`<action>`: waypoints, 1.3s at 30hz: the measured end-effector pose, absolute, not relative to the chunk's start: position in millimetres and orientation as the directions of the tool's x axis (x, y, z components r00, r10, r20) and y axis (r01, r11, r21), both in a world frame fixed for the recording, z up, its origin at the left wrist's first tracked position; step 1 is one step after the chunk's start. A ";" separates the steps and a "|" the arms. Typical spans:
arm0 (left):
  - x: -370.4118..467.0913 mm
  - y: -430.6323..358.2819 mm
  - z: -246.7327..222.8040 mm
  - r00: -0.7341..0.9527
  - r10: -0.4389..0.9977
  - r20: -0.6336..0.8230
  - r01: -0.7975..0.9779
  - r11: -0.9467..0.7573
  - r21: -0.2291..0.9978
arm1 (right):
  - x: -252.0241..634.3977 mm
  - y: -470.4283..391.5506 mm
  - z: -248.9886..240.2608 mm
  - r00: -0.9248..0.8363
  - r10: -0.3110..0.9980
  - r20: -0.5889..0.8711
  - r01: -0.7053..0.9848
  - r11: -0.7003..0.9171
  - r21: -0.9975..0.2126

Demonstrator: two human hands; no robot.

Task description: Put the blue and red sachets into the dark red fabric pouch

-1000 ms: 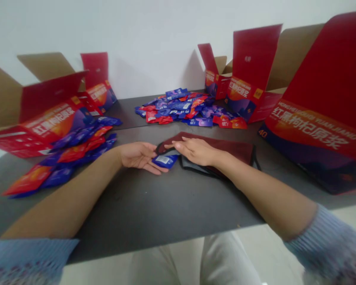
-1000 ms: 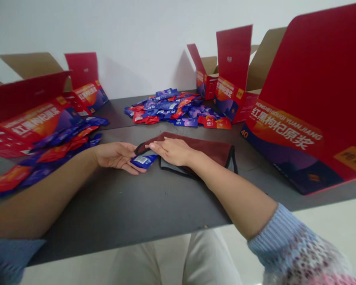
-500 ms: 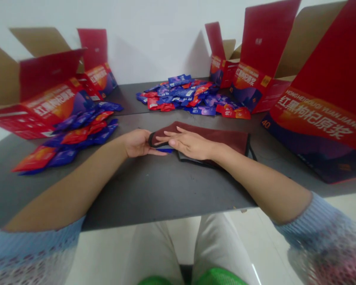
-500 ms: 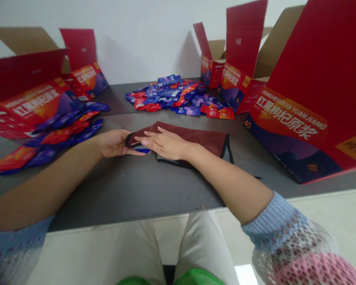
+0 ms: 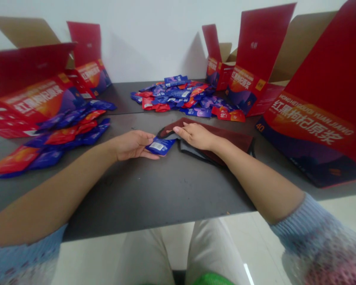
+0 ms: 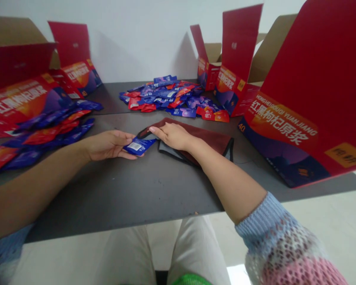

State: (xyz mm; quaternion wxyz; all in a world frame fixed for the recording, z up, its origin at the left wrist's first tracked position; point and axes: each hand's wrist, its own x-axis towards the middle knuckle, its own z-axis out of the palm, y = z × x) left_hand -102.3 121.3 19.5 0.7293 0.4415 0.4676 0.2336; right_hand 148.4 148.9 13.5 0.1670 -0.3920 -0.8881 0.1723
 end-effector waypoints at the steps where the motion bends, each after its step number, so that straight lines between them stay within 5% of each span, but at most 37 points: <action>1: -103.8 122.5 18.9 0.469 0.745 -0.474 0.060 0.509 0.859 | 151.1 153.5 11.3 -0.608 0.777 0.163 0.675 0.615 -0.408; 6: -112.0 130.9 17.1 0.589 0.667 -0.456 -0.013 0.573 0.820 | 157.1 157.6 7.8 -0.590 0.794 0.150 0.702 0.595 -0.392; 13: -105.8 128.3 19.5 0.481 0.726 -0.492 -0.007 0.565 0.825 | 134.4 118.7 20.2 -0.868 0.459 0.191 0.311 0.801 -0.511; 16: -102.3 125.1 21.6 0.430 0.753 -0.498 -0.004 0.553 0.833 | 130.4 113.7 22.2 -0.884 0.432 0.180 0.278 0.794 -0.541; 22: -101.8 123.9 22.4 0.501 0.722 -0.477 0.021 0.541 0.840 | 139.0 129.6 16.7 -0.836 0.512 0.198 0.339 0.765 -0.548; 30: -107.4 128.8 17.0 0.567 0.689 -0.451 -0.016 0.557 0.830 | 152.7 147.8 9.8 -0.646 0.756 0.106 0.622 0.602 -0.501; 39: -107.3 131.4 15.6 0.586 0.671 -0.455 -0.019 0.573 0.819 | 162.8 159.7 9.2 -0.526 0.847 0.081 0.795 0.523 -0.307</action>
